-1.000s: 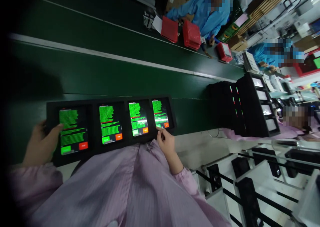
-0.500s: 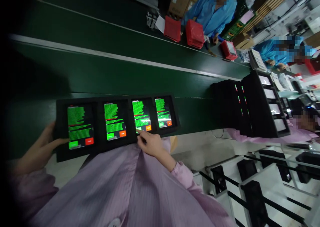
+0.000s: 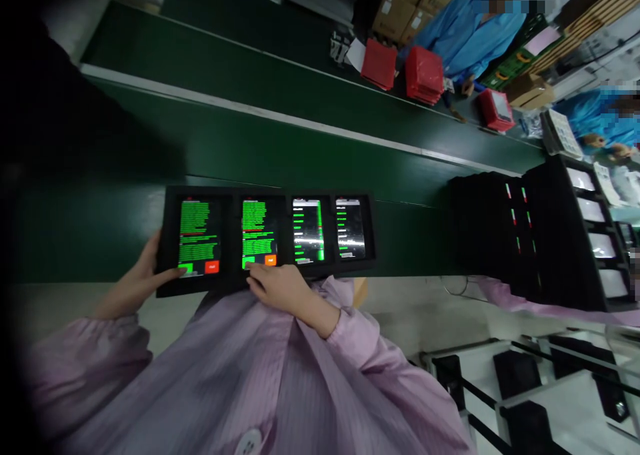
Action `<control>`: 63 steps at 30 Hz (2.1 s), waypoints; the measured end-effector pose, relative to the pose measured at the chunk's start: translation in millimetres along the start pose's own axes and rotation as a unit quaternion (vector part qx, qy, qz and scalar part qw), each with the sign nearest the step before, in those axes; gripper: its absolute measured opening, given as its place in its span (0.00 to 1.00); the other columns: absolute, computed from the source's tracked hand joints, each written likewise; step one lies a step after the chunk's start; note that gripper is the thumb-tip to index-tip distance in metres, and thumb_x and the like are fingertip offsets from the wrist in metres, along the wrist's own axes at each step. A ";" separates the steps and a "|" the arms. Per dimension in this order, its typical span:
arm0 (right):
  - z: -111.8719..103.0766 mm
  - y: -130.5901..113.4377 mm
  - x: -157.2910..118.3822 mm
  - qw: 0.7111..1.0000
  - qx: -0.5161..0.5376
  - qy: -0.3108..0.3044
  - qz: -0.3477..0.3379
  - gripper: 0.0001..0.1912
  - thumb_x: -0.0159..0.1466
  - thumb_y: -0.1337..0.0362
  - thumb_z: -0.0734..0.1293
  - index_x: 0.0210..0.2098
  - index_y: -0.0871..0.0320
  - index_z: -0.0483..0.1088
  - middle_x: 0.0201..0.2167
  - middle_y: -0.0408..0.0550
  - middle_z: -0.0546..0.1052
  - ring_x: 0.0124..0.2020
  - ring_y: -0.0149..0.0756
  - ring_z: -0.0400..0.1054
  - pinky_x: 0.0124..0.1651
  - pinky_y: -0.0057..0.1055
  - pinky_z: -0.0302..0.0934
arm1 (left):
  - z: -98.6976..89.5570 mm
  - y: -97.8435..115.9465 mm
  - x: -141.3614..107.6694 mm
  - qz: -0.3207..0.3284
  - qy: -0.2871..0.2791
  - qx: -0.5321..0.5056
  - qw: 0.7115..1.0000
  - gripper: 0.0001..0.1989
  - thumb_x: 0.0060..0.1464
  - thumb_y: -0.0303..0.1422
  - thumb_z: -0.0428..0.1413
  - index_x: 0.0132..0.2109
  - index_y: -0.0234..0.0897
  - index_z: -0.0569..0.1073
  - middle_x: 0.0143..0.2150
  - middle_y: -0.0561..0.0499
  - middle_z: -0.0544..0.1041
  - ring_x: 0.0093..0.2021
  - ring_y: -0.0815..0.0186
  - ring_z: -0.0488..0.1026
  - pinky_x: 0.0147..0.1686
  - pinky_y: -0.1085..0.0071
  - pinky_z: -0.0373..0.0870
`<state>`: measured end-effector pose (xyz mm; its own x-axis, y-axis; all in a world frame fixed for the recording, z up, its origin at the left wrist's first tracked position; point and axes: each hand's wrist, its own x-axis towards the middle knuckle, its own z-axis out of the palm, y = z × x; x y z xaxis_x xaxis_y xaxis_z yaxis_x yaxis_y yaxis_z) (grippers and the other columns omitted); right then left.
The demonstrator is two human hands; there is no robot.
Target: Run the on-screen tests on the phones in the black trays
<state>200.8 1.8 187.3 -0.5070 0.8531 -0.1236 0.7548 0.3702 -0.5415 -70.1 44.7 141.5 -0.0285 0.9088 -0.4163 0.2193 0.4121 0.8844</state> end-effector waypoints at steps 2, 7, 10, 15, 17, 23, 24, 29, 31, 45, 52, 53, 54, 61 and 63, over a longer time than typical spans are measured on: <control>0.0 0.4 2.2 1.000 0.001 0.014 0.010 0.13 0.72 0.62 0.62 0.50 0.54 0.76 0.50 0.46 0.83 0.41 0.36 0.80 0.32 0.26 0.66 | 1.0 1.5 -0.5 0.001 0.001 0.006 1.000 0.55 0.35 0.46 0.66 0.70 0.37 0.58 0.76 0.39 0.51 0.73 0.46 0.51 0.66 0.55 0.61; -10.4 6.5 -16.7 0.994 0.058 0.071 0.056 0.13 0.70 0.63 0.62 0.49 0.52 0.77 0.46 0.43 0.84 0.37 0.32 0.80 0.37 0.25 0.67 | 0.7 0.6 -0.8 0.011 -0.002 0.036 0.999 0.57 0.37 0.49 0.66 0.72 0.40 0.54 0.74 0.39 0.55 0.72 0.46 0.55 0.66 0.52 0.61; -14.6 12.8 -30.7 0.986 0.095 0.105 0.082 0.12 0.69 0.65 0.61 0.40 0.52 0.78 0.49 0.43 0.83 0.35 0.31 0.79 0.37 0.25 0.68 | -1.3 0.6 -0.6 -0.001 -0.003 0.034 0.999 0.57 0.36 0.48 0.66 0.72 0.39 0.55 0.73 0.40 0.57 0.73 0.46 0.53 0.64 0.55 0.64; -19.9 29.5 -40.2 0.960 0.115 0.186 0.173 0.12 0.69 0.64 0.61 0.38 0.51 0.77 0.49 0.44 0.83 0.28 0.32 0.76 0.33 0.28 0.68 | -2.8 0.5 1.2 -0.015 0.016 0.004 1.000 0.53 0.35 0.45 0.66 0.69 0.40 0.60 0.73 0.42 0.60 0.71 0.47 0.57 0.64 0.57 0.65; -23.0 36.3 -39.6 0.949 0.109 0.218 0.201 0.12 0.69 0.64 0.61 0.37 0.51 0.77 0.48 0.45 0.83 0.26 0.32 0.74 0.33 0.30 0.68 | -2.7 0.4 2.2 -0.015 0.022 0.003 1.000 0.51 0.35 0.44 0.66 0.68 0.42 0.62 0.71 0.43 0.63 0.70 0.48 0.59 0.64 0.57 0.64; -30.9 46.0 -37.3 0.941 0.107 0.236 0.218 0.12 0.69 0.63 0.61 0.38 0.52 0.77 0.44 0.46 0.84 0.28 0.34 0.75 0.35 0.30 0.68 | -0.5 7.2 2.2 -0.027 0.027 0.014 0.999 0.53 0.31 0.42 0.65 0.68 0.41 0.61 0.72 0.42 0.61 0.71 0.47 0.58 0.65 0.55 0.61; -31.3 46.2 -38.1 0.941 0.109 0.235 0.218 0.12 0.69 0.63 0.61 0.37 0.52 0.77 0.45 0.46 0.84 0.28 0.34 0.75 0.34 0.30 0.68 | 0.1 8.2 2.0 -0.027 0.028 0.013 0.999 0.53 0.31 0.42 0.64 0.68 0.40 0.61 0.72 0.42 0.61 0.71 0.47 0.57 0.65 0.55 0.61; -28.3 47.8 -45.4 0.941 0.111 0.228 0.222 0.12 0.68 0.63 0.62 0.35 0.52 0.77 0.46 0.45 0.84 0.23 0.30 0.71 0.31 0.28 0.66 | 1.0 3.1 2.2 -0.015 0.036 0.015 0.999 0.53 0.33 0.43 0.65 0.69 0.42 0.60 0.70 0.43 0.65 0.69 0.47 0.60 0.64 0.56 0.63; -26.0 49.0 -47.5 0.941 0.108 0.228 0.225 0.12 0.68 0.63 0.62 0.39 0.52 0.78 0.45 0.45 0.84 0.21 0.30 0.69 0.30 0.28 0.65 | 0.0 -1.2 2.8 -0.004 0.034 0.018 0.999 0.52 0.35 0.44 0.65 0.70 0.44 0.60 0.69 0.45 0.66 0.68 0.48 0.62 0.63 0.57 0.65; -30.7 48.5 -61.7 0.940 0.102 0.244 0.215 0.14 0.68 0.63 0.61 0.41 0.52 0.79 0.43 0.45 0.85 0.18 0.30 0.65 0.27 0.28 0.63 | 3.2 25.1 0.3 -0.069 0.038 0.019 0.997 0.55 0.27 0.41 0.64 0.68 0.43 0.61 0.69 0.42 0.65 0.69 0.43 0.61 0.65 0.52 0.62; -26.4 50.4 -68.1 0.955 0.059 0.214 0.194 0.14 0.67 0.63 0.62 0.45 0.53 0.79 0.46 0.46 0.84 0.22 0.31 0.72 0.31 0.28 0.66 | 6.1 33.5 -2.8 -0.083 0.049 0.028 0.995 0.53 0.24 0.42 0.64 0.65 0.43 0.64 0.67 0.43 0.67 0.68 0.43 0.61 0.64 0.54 0.65; -27.6 52.1 -71.6 0.951 0.048 0.228 0.202 0.14 0.67 0.63 0.61 0.44 0.54 0.79 0.46 0.47 0.84 0.22 0.31 0.72 0.31 0.28 0.66 | 6.6 34.1 -3.3 -0.084 0.053 0.027 0.995 0.54 0.24 0.42 0.64 0.65 0.43 0.64 0.67 0.44 0.67 0.68 0.43 0.61 0.64 0.54 0.64; -29.3 54.5 -75.6 0.944 0.037 0.245 0.218 0.14 0.67 0.62 0.61 0.43 0.54 0.79 0.46 0.48 0.84 0.22 0.31 0.71 0.31 0.28 0.65 | 7.1 34.9 -3.8 -0.084 0.056 0.026 0.995 0.54 0.24 0.42 0.63 0.66 0.44 0.64 0.68 0.45 0.66 0.68 0.43 0.60 0.65 0.54 0.63; -38.4 75.2 -97.9 0.896 0.006 0.298 0.328 0.15 0.67 0.60 0.60 0.33 0.55 0.77 0.48 0.51 0.83 0.20 0.29 0.67 0.27 0.28 0.62 | 11.9 46.7 -3.5 -0.113 0.054 0.028 0.992 0.58 0.23 0.42 0.62 0.68 0.40 0.60 0.69 0.41 0.65 0.68 0.43 0.62 0.67 0.52 0.58; -37.3 72.5 -95.1 0.897 0.008 0.295 0.329 0.15 0.68 0.60 0.60 0.34 0.55 0.78 0.49 0.51 0.83 0.20 0.29 0.68 0.27 0.28 0.62 | 13.4 49.3 -2.9 -0.109 0.056 0.021 0.992 0.56 0.23 0.42 0.61 0.66 0.40 0.61 0.70 0.41 0.64 0.69 0.44 0.60 0.67 0.53 0.58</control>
<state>319.3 -38.8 190.8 0.3580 0.9330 0.0383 0.8019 -0.2861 -0.5244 -46.1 61.5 183.5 -0.1881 0.8006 -0.5689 0.2359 0.5991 0.7651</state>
